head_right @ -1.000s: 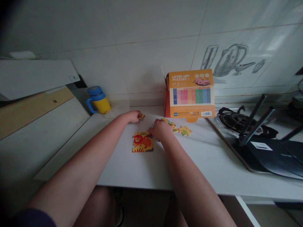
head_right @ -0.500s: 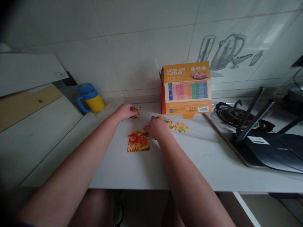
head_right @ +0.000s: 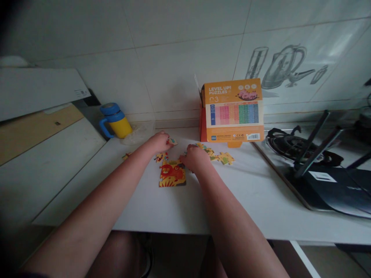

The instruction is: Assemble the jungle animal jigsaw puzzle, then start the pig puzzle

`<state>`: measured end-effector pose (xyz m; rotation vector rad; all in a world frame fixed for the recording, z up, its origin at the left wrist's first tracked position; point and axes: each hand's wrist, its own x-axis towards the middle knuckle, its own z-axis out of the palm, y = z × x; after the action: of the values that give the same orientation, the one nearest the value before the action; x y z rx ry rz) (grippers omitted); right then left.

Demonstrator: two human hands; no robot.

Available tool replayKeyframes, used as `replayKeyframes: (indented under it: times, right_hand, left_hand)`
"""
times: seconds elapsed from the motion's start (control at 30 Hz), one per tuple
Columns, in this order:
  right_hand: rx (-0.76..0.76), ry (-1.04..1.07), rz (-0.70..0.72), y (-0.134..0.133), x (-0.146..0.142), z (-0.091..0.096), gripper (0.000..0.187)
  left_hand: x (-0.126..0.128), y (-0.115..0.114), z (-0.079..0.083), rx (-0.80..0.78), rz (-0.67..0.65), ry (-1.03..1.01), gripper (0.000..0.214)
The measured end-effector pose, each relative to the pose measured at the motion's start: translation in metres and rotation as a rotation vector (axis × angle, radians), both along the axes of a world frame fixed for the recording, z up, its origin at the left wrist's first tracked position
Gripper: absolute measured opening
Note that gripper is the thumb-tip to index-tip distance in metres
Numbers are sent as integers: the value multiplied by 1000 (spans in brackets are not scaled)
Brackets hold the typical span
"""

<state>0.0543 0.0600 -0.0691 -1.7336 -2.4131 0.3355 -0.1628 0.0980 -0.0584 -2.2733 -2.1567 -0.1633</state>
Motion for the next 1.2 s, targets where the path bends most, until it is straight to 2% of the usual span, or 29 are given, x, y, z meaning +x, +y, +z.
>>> replayKeyframes:
  times: [0.1,0.2,0.37,0.5,0.6,0.7,0.87,1.03,1.1,1.2]
  right_hand:
    - [-2,-1,-10,2,1,-1,50]
    - [0,6,-18,4,2,-2,53]
    - [-2,28,-49,5,4,0,50]
    - [19,46,-107,6,7,5,49]
    - [21,53,-130,6,8,7,49]
    - [47,73,-81,4,8,8,48]
    - [70,123,58,3,9,7,50]
    - [-89,186,89,4,16,8,36]
    - [-148,237,97,4,17,10,31]
    - [-38,350,128,0,10,11,29]
  left_hand:
    - [-4,16,-9,-35,-8,-34,28]
    - [-15,25,-11,-71,-19,-92,24]
    - [-26,32,-4,-14,28,-222,40]
    - [-11,28,-5,10,-47,-281,52]
    - [4,13,-9,17,-145,-244,55]
    - [6,-14,-10,61,-172,-187,41]
    - [-18,-68,-8,-13,-247,-134,14]
    - [-45,-103,-15,45,-160,-114,16]
    - [-46,-108,-18,118,-116,-172,17]
    - [-32,-109,-21,165,-102,-506,18]
